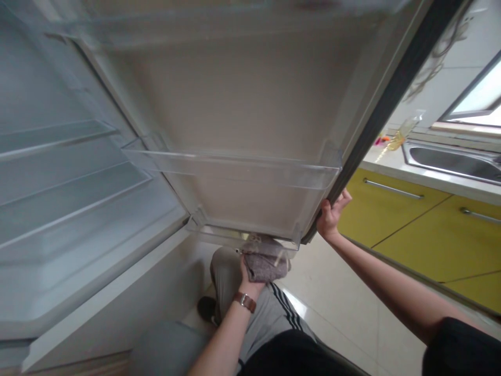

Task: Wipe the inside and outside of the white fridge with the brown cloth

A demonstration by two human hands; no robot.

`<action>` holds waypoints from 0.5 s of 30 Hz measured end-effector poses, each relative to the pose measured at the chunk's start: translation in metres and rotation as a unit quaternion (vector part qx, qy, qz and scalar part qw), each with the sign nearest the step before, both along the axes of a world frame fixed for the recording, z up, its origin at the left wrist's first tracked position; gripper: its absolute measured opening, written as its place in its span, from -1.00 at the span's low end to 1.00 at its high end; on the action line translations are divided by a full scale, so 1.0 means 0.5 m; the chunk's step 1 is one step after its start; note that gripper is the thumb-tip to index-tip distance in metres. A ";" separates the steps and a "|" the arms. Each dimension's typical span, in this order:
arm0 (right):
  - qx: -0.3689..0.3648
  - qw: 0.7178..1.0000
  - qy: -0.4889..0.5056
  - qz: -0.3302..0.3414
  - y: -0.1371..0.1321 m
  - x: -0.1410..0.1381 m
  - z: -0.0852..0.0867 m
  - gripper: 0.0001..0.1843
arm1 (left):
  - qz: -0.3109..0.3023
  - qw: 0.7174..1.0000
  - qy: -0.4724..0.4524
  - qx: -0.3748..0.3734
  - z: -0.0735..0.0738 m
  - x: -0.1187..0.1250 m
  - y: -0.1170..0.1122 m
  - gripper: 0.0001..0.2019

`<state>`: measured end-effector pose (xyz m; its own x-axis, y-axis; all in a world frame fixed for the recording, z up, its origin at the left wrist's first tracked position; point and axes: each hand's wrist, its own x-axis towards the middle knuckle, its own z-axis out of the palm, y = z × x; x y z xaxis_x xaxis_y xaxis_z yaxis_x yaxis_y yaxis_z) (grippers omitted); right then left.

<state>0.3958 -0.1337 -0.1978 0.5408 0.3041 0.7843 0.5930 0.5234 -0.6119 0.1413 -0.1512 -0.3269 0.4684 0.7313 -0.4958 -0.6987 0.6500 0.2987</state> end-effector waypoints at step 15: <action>-0.016 1.000 0.024 0.001 -0.005 -0.005 0.006 -0.12 | 0.210 0.972 0.099 0.036 0.024 -0.226 0.166 -0.60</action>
